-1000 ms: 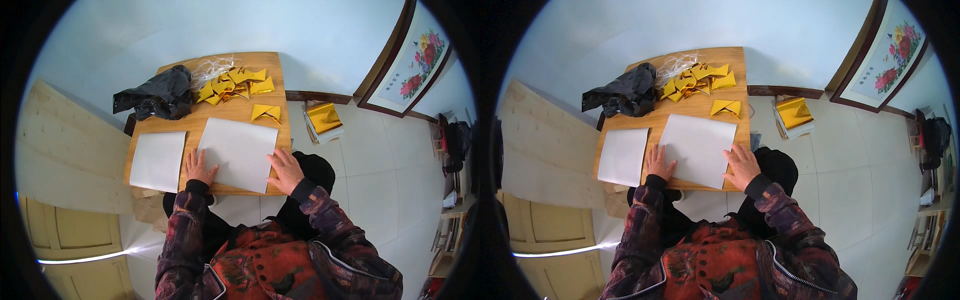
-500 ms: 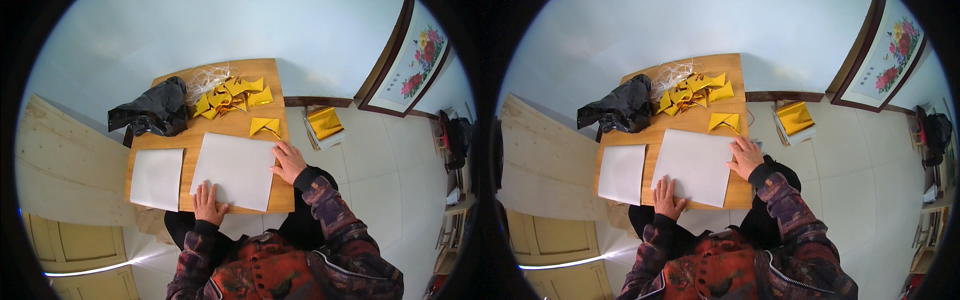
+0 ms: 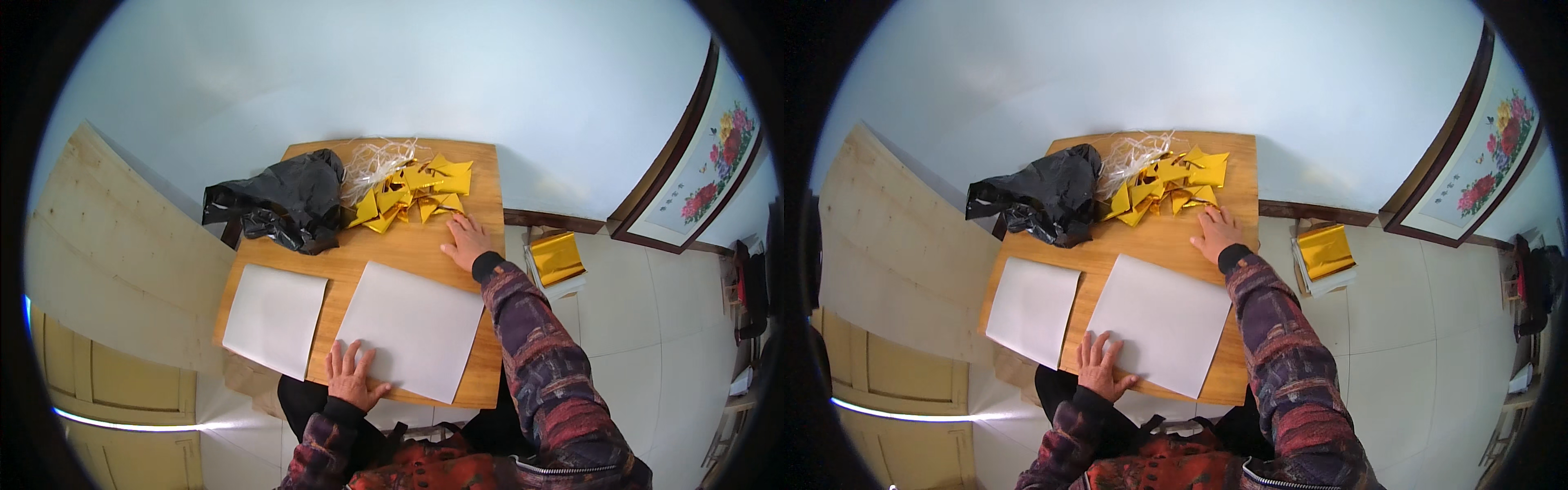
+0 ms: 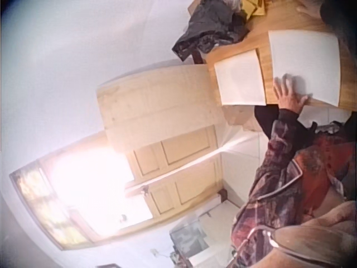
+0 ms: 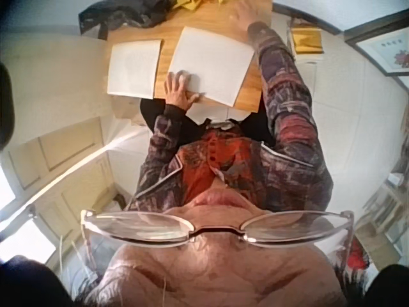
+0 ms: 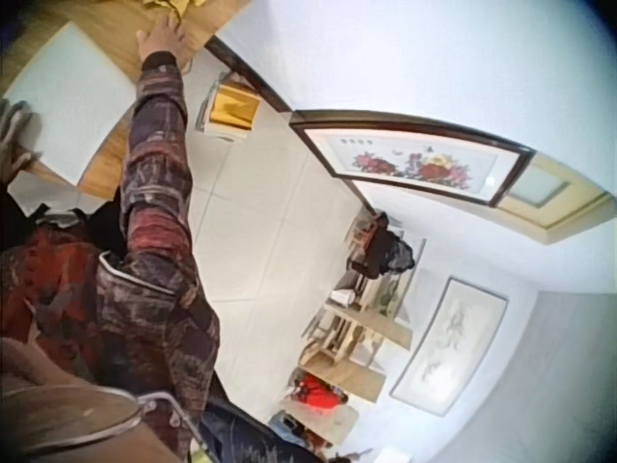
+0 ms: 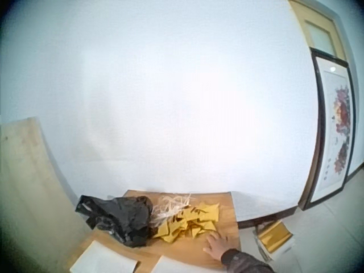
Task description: The person folds a gold sheet of paper into a triangular packet by hand, pressing creases and stacking the finished piece. They then pick up a white sheet, flip it to reveal a gold side, and begin folding it in the same manner.
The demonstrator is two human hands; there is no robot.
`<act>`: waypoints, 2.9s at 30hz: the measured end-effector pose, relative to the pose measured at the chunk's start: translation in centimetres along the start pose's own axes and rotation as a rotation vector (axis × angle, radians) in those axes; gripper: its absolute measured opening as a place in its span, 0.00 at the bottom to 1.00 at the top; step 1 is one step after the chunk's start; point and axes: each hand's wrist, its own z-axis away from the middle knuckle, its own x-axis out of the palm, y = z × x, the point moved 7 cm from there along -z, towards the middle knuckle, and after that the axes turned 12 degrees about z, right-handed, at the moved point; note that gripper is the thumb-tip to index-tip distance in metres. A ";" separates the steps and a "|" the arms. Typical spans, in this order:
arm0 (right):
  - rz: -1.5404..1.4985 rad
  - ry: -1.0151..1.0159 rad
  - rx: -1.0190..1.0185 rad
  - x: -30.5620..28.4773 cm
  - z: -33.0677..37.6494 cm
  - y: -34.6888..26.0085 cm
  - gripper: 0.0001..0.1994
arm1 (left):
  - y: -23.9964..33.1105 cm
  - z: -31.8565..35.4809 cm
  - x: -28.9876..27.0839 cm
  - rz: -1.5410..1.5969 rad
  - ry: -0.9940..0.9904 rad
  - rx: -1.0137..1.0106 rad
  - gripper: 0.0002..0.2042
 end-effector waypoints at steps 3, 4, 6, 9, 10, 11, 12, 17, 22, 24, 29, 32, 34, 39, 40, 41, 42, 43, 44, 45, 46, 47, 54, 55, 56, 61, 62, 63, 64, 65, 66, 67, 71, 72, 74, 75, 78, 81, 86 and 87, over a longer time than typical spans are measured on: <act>-0.188 0.184 -0.059 -0.9 1.0 0.5 0.25 | -0.1 -0.1 -0.2 0.023 0.028 0.046 0.36; -0.254 0.267 -0.118 -1.5 2.9 0.3 0.24 | -0.4 0.1 -0.2 0.047 0.019 0.047 0.35; -0.355 0.285 -0.119 -2.1 7.4 0.3 0.21 | -1.9 -0.4 -0.6 0.113 0.060 0.004 0.31; -0.402 0.274 -0.168 -3.4 16.2 -1.4 0.20 | -4.8 -2.1 -2.0 0.123 0.211 -0.116 0.25; -0.409 0.210 -0.120 -3.3 18.5 -2.1 0.20 | -5.1 -3.0 -2.6 0.097 0.285 -0.097 0.24; -0.401 0.194 -0.119 -3.5 20.7 -3.1 0.20 | -5.7 -3.7 -2.5 0.079 0.266 -0.153 0.23; -0.395 0.184 -0.120 -3.7 22.2 -3.9 0.20 | -5.9 -4.3 -2.9 0.059 0.278 -0.161 0.22; -0.280 0.198 -0.139 -4.0 24.9 -5.6 0.21 | -4.4 -4.8 -2.7 0.134 0.187 -0.220 0.20; -0.284 0.178 -0.105 -3.5 25.5 -4.3 0.22 | -2.1 -1.7 -1.8 0.144 0.145 -0.202 0.19; -0.272 0.189 -0.101 -3.6 25.7 -3.8 0.21 | -1.8 -0.5 -1.2 0.217 0.087 -0.230 0.19; -0.373 0.138 -0.047 -3.6 26.3 -2.8 0.20 | -0.5 0.6 -1.8 0.220 0.095 -0.143 0.27; -0.360 0.147 -0.078 -3.8 26.9 -2.8 0.20 | 2.4 1.3 -1.1 0.023 -0.042 0.155 0.39; -0.313 0.174 -0.128 -4.1 27.5 -3.2 0.20 | 2.3 1.9 0.2 0.011 -0.253 0.142 0.48; -0.184 0.120 -0.163 -3.9 29.6 -4.6 0.25 | 1.6 1.9 0.4 -0.049 -0.246 0.249 0.40; -0.199 0.115 -0.166 -4.1 30.0 -4.7 0.27 | 1.0 1.8 0.5 -0.082 -0.271 0.238 0.39; -0.215 0.110 -0.170 -4.2 30.4 -4.8 0.28 | 1.0 1.7 -0.1 0.043 -0.209 0.288 0.38; -0.231 0.104 -0.176 -4.3 30.7 -4.9 0.29 | 0.7 1.7 -0.2 0.059 -0.227 0.317 0.36; -0.260 0.065 -0.173 -4.2 30.8 -4.8 0.36 | 0.3 1.6 -0.3 0.069 -0.259 0.334 0.35; -0.249 0.041 -0.183 -4.3 31.0 -4.7 0.37 | -0.1 1.5 -0.3 0.059 -0.301 0.339 0.34; -0.244 0.009 -0.184 -4.4 31.2 -4.6 0.38 | -0.3 1.4 -0.6 0.103 -0.308 0.351 0.33; -0.235 -0.020 -0.188 -4.4 31.2 -4.5 0.39 | -0.5 1.2 -0.8 0.129 -0.326 0.353 0.31; -0.231 -0.045 -0.192 -4.5 31.2 -4.4 0.40 | -0.6 1.0 -0.9 0.139 -0.350 0.351 0.30; -0.231 -0.055 -0.265 -4.6 30.1 -3.5 0.28 | -1.7 0.0 -2.3 0.461 -0.490 0.140 0.20; -0.214 -0.043 -0.283 -4.5 29.9 -3.4 0.24 | -1.9 -0.3 -2.4 0.489 -0.505 0.123 0.20; -0.271 -0.003 -0.271 -4.6 29.6 -3.1 0.20 | -2.1 -0.5 -2.4 0.506 -0.525 0.096 0.19; -0.521 0.101 -0.156 -4.5 28.7 -2.0 0.06 | -3.3 -2.5 -2.5 0.579 -0.442 0.055 0.10; -0.551 0.128 -0.116 -4.5 28.5 -1.8 0.05 | -3.7 -3.0 -2.4 0.579 -0.408 0.027 0.08; -0.581 0.155 -0.076 -4.7 28.4 -1.6 0.04 | -3.9 -3.4 -2.3 0.640 -0.359 -0.018 0.07; -0.616 0.176 -0.032 -4.7 28.2 -1.3 0.04 | -4.0 -3.7 -2.1 0.684 -0.301 -0.049 0.05; -0.676 0.128 0.038 -4.3 28.0 -1.0 0.05 | -4.1 -4.0 -2.0 0.726 -0.242 -0.081 0.05; -0.741 0.073 0.114 -3.9 27.9 -0.6 0.06 | -4.1 -4.4 -1.9 0.710 -0.203 -0.089 0.05; -0.807 0.016 0.189 -3.4 27.8 -0.4 0.07 | -4.0 -4.8 -1.8 0.692 -0.163 -0.098 0.05; -0.799 0.113 0.248 -3.5 26.5 -0.4 0.10 | -3.0 -5.8 -1.5 0.714 -0.023 -0.144 0.05; -0.788 0.114 0.276 -3.4 26.4 -0.3 0.10 | -2.6 -5.9 -1.5 0.722 -0.010 -0.134 0.05; -0.758 0.111 0.319 -3.4 26.5 -0.3 0.10 | -2.0 -6.0 -1.5 0.733 0.000 -0.143 0.06; -0.741 0.108 0.333 -3.4 26.6 -0.3 0.10 | -1.8 -6.1 -1.6 0.708 -0.006 -0.147 0.06; -0.683 0.165 0.347 -3.8 26.6 -0.7 0.10 | -1.6 -6.0 -1.6 0.684 -0.010 -0.191 0.06; -0.601 0.238 0.333 -4.2 26.1 -0.9 0.09 | -1.5 -6.0 -1.6 0.655 0.041 -0.208 0.06; -0.418 0.299 0.302 -4.6 24.8 -0.9 0.08 | -1.9 -6.5 -1.3 0.507 0.034 -0.298 0.06; -0.423 0.270 0.318 -4.4 24.6 -0.7 0.08 | -2.2 -6.8 -0.8 0.541 0.020 -0.345 0.07</act>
